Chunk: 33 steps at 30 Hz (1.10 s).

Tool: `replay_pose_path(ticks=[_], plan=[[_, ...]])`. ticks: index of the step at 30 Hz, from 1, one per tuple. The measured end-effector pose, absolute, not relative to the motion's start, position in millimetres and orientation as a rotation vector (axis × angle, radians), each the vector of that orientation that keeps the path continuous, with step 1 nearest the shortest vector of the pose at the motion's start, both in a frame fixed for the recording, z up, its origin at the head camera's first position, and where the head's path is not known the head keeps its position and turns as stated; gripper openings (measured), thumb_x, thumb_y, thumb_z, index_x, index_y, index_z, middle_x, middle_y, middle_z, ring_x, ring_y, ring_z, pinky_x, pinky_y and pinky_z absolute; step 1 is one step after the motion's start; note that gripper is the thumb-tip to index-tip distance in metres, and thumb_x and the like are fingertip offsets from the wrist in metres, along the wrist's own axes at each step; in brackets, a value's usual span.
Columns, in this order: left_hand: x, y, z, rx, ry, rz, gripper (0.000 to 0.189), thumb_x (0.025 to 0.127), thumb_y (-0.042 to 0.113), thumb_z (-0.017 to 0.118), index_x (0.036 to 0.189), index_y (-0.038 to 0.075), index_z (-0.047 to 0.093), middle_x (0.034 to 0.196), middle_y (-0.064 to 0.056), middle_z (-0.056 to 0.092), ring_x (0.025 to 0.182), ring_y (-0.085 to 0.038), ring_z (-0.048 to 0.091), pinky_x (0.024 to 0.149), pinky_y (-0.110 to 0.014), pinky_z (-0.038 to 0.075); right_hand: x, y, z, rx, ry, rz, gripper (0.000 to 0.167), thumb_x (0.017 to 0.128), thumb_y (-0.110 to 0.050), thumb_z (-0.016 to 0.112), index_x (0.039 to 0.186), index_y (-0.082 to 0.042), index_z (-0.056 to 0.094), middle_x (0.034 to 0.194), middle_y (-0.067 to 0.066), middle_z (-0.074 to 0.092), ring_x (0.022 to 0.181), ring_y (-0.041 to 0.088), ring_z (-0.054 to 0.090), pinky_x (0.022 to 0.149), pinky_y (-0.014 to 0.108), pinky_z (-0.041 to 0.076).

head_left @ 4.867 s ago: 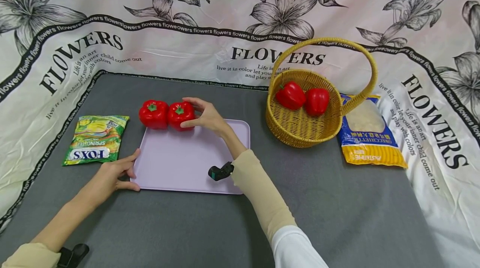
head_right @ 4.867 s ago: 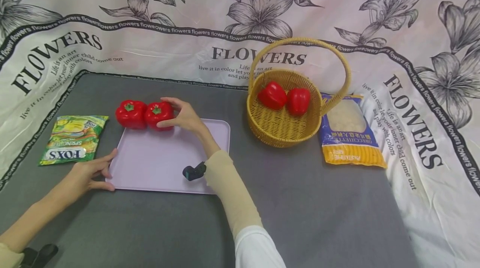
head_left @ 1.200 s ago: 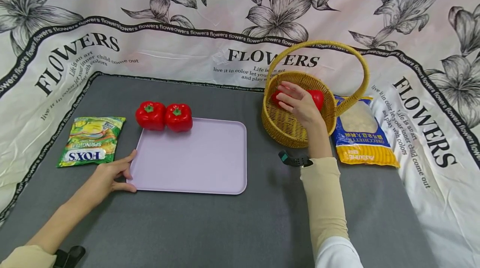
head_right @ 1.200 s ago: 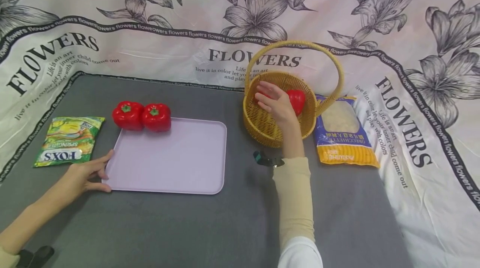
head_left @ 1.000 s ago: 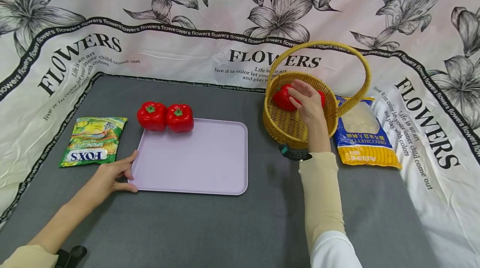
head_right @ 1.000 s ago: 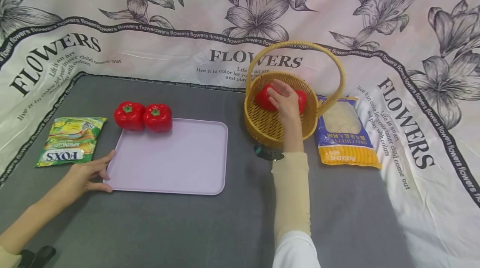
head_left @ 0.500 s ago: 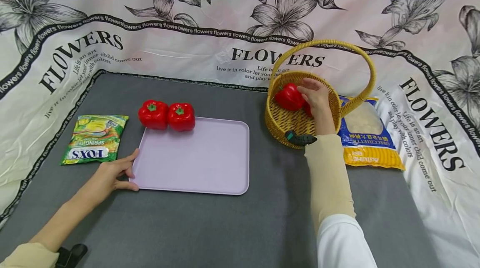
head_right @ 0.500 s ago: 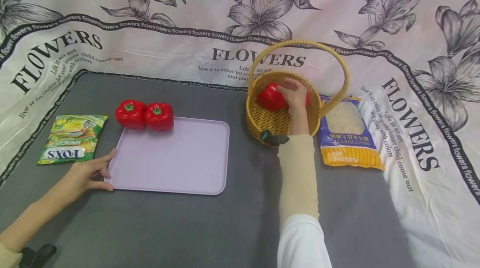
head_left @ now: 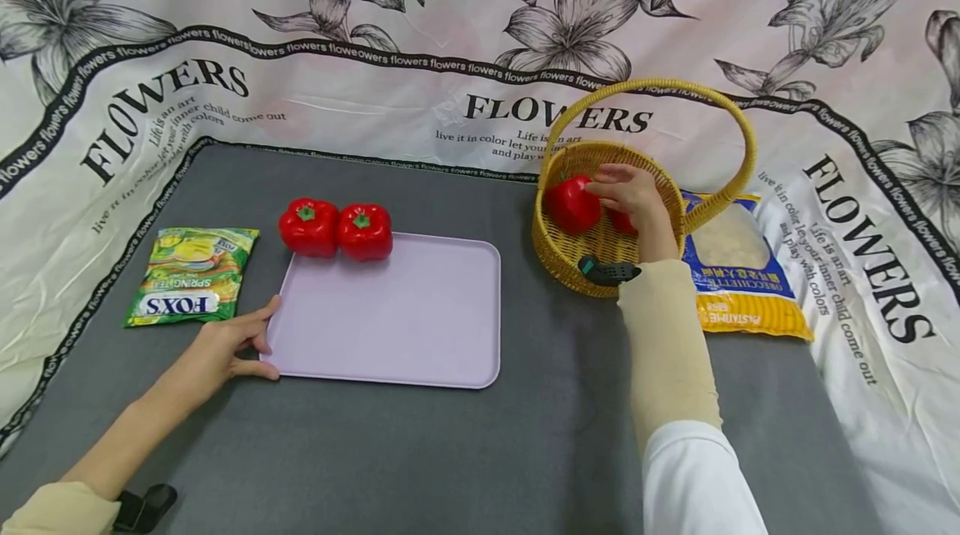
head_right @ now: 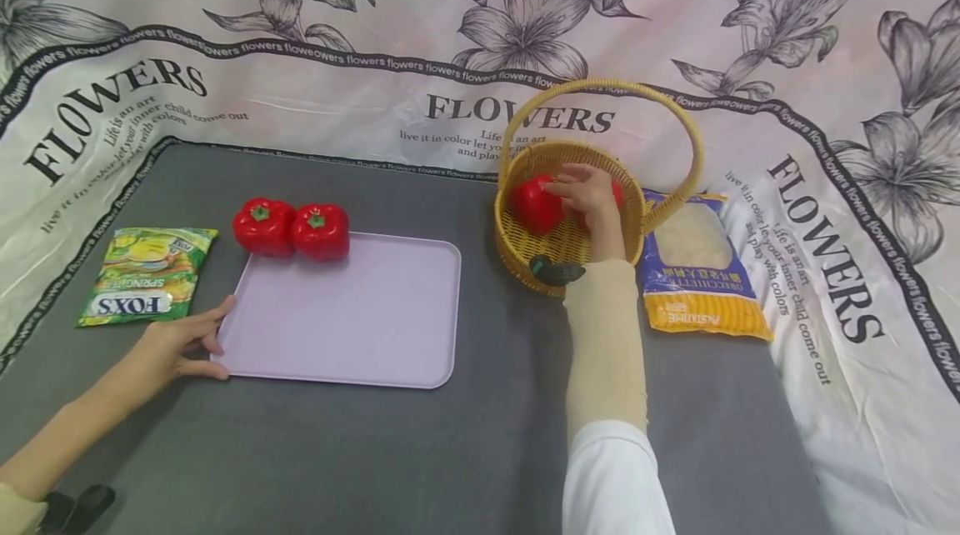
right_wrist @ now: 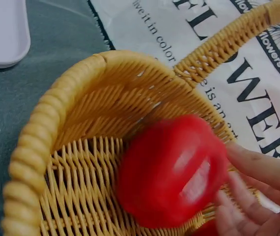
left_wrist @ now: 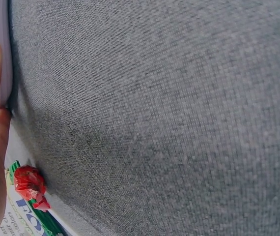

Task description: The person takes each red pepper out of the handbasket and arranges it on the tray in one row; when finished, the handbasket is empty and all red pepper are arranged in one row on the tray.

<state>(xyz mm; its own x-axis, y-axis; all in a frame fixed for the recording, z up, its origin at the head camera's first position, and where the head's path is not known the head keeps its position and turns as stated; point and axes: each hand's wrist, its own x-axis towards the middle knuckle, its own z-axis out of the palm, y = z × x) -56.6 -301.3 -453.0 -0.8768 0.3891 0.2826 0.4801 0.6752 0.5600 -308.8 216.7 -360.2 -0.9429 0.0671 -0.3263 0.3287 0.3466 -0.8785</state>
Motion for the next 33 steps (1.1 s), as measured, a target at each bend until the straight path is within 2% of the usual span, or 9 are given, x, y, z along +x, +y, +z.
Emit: replay_pose_path(ticks=[3, 5, 6, 10, 13, 16, 19, 25, 33], plan=[[-56, -302, -452, -0.717, -2.747, -0.975, 0.091, 0.051, 0.011, 0.091, 0.128, -0.017, 0.049, 0.071, 0.016, 0.053, 0.07, -0.003, 0.05, 0.072, -0.005, 0.037, -307, 220, -359, 0.365, 2.282, -1.578, 0.062, 0.088, -0.02, 0.071, 0.141, -0.001, 0.043, 0.086, -0.008, 0.064, 0.072, 0.005, 0.062, 0.077, 0.022, 0.051], [-56, -303, -452, -0.717, -2.754, -0.967, 0.092, 0.051, 0.011, 0.091, 0.128, -0.017, 0.048, 0.071, 0.016, 0.052, 0.068, -0.002, 0.049, 0.071, -0.006, 0.036, -306, 221, -359, 0.387, 2.199, -1.571, 0.064, 0.088, -0.022, 0.07, 0.141, 0.0, 0.042, 0.077, -0.009, 0.064, 0.068, 0.006, 0.063, 0.073, 0.02, 0.051], [-56, -302, -452, -0.716, -2.756, -0.961, 0.092, 0.051, 0.011, 0.091, 0.128, -0.017, 0.049, 0.071, 0.016, 0.052, 0.069, -0.002, 0.049, 0.07, -0.006, 0.036, -306, 221, -359, 0.401, 2.172, -1.56, 0.064, 0.089, -0.024, 0.07, 0.141, -0.001, 0.042, 0.077, -0.009, 0.064, 0.07, 0.007, 0.064, 0.077, 0.021, 0.051], [-57, -302, -453, -0.718, -2.76, -0.967, 0.091, 0.052, 0.013, 0.09, 0.128, -0.017, 0.049, 0.072, 0.016, 0.053, 0.071, -0.003, 0.05, 0.072, -0.005, 0.037, -305, 220, -363, 0.475, 2.025, -1.567, 0.066, 0.09, -0.031, 0.068, 0.143, -0.005, 0.041, 0.115, 0.002, 0.06, 0.105, 0.019, 0.058, 0.1, 0.032, 0.041], [-57, -301, -453, -0.72, -2.755, -0.969, 0.092, 0.052, 0.014, 0.09, 0.128, -0.017, 0.049, 0.072, 0.016, 0.053, 0.07, -0.003, 0.05, 0.072, -0.004, 0.037, -306, 220, -367, 0.51, 1.903, -1.586, 0.078, 0.089, -0.035, 0.067, 0.149, -0.006, 0.027, 0.145, 0.011, 0.038, 0.132, 0.028, 0.038, 0.109, 0.039, 0.028], [-57, -301, -452, -0.717, -2.757, -0.966, 0.092, 0.052, 0.013, 0.09, 0.128, -0.017, 0.049, 0.071, 0.017, 0.052, 0.07, -0.002, 0.049, 0.072, -0.005, 0.036, -307, 219, -371, 0.583, 1.722, -1.659, 0.09, 0.089, -0.035, 0.066, 0.153, -0.008, 0.009, 0.157, 0.011, 0.021, 0.142, 0.028, 0.022, 0.112, 0.039, 0.021], [-57, -301, -451, -0.713, -2.766, -0.954, 0.091, 0.052, 0.011, 0.09, 0.128, -0.017, 0.049, 0.07, 0.017, 0.052, 0.069, -0.002, 0.048, 0.07, -0.007, 0.036, -306, 216, -374, 0.642, 1.57, -1.729, 0.09, 0.091, -0.035, 0.061, 0.154, -0.011, 0.002, 0.159, 0.007, 0.012, 0.144, 0.024, 0.015, 0.114, 0.037, 0.016], [-57, -301, -451, -0.722, -2.777, -0.949, 0.093, 0.052, 0.01, 0.09, 0.13, -0.017, 0.047, 0.07, 0.015, 0.049, 0.067, -0.002, 0.048, 0.068, -0.008, 0.037, -304, 214, -377, 0.678, 1.487, -1.788, 0.085, 0.091, -0.035, 0.063, 0.154, -0.015, 0.008, 0.158, 0.003, 0.018, 0.142, 0.019, 0.02, 0.113, 0.035, 0.019], [-56, -300, -452, -0.722, -2.761, -0.963, 0.092, 0.05, 0.009, 0.091, 0.128, -0.017, 0.048, 0.07, 0.016, 0.05, 0.073, -0.003, 0.05, 0.074, -0.004, 0.036, -306, 214, -384, 0.733, 1.471, -1.849, 0.088, 0.087, -0.039, 0.067, 0.153, -0.017, 0.014, 0.155, 0.002, 0.023, 0.138, 0.021, 0.026, 0.111, 0.036, 0.025]])
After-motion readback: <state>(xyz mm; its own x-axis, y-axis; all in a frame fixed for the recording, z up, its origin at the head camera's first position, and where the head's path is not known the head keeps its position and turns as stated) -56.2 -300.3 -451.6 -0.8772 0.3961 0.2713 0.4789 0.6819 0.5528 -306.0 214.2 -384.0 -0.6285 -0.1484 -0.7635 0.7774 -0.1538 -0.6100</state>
